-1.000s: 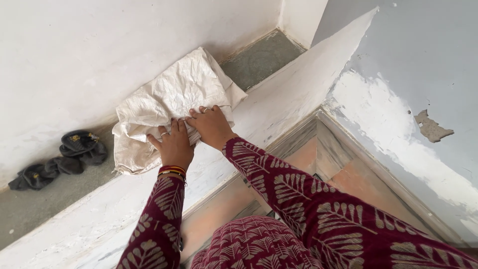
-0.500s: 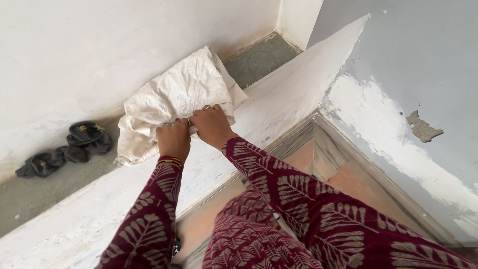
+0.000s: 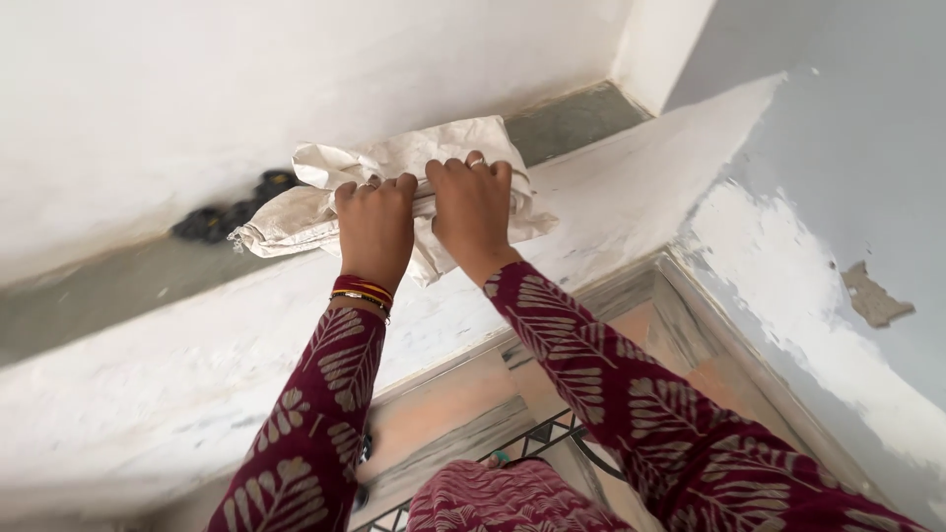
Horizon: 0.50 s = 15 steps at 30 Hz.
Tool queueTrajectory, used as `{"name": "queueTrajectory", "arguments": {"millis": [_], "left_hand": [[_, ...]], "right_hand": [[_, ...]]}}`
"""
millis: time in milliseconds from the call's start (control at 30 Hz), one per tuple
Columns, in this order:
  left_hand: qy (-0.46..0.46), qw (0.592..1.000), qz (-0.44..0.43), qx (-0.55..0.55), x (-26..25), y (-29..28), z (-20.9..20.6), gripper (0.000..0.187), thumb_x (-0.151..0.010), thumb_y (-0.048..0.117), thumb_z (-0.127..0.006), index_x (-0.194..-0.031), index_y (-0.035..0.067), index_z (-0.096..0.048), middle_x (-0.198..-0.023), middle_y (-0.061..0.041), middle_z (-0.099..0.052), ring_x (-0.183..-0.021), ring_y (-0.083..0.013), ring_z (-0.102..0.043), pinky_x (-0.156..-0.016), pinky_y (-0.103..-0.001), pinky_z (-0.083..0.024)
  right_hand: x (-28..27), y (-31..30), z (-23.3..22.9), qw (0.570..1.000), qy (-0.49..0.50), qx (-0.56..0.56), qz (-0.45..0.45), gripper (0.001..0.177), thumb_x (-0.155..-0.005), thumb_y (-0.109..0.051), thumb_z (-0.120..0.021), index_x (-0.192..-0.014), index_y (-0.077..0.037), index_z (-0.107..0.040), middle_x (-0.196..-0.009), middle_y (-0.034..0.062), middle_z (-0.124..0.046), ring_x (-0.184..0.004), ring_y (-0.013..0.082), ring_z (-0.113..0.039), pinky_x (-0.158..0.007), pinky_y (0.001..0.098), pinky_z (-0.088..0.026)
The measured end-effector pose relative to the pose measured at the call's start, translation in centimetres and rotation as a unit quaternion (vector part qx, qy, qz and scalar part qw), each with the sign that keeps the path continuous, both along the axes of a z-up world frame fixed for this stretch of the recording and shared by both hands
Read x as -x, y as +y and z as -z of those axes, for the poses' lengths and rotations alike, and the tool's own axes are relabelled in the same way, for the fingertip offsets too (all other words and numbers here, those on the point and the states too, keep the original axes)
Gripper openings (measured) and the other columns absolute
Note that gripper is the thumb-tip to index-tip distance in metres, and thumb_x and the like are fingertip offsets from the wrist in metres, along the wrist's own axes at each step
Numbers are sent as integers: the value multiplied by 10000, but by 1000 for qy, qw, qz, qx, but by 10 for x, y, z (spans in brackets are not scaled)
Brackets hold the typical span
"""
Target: The recorder picks up a folded white cloth, walks across a courtyard, and places it on a shelf next to metal containers.
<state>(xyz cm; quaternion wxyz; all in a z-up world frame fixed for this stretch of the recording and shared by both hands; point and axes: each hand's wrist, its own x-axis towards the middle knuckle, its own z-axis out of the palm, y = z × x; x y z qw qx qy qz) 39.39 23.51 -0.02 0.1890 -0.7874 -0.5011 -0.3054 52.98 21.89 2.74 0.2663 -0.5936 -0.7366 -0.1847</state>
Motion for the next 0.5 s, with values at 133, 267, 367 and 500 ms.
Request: {"name": "queueTrajectory", "arguments": {"millis": [133,267,367,500], "left_hand": [[-50,997,-50,20,62,-70,-25,160,-840,-7,-653,-945,112,-638,-816,-71,-716,-812,-294,-703,-837,-453,-462],[-71,987,-143,-3,129,-141,-32,163,-810,0,-655,-927,112,-641,-793,-70,-710,-792,-295,-697,-846,-448,-464],[-70,973,-220,-15,180,-188,-32,180,-807,-15,-644,-930,118,-649,-817,-77,-720,-805,-301,-699,-859,-447,-468],[-83,944,-318,-20,242,-249,-25,179,-834,-13,-633,-954,115,-672,-851,-94,-740,-790,-298,-701,-904,-459,-475]], "right_hand": [[59,-42,-27,995,-8,-47,-89,217,-691,14,-757,-846,-131,-712,-780,45,-701,-914,292,-652,-782,437,-353],[130,-84,-36,977,-8,-63,-202,154,-697,-1,-746,-785,-122,-712,-716,53,-696,-895,302,-660,-751,440,-353],[189,-111,-38,956,8,-52,-289,138,-704,-2,-741,-777,-115,-712,-711,62,-700,-885,306,-661,-750,437,-361],[265,-146,-29,917,28,-22,-397,136,-707,15,-723,-787,-94,-709,-734,92,-710,-882,316,-663,-776,443,-383]]}}
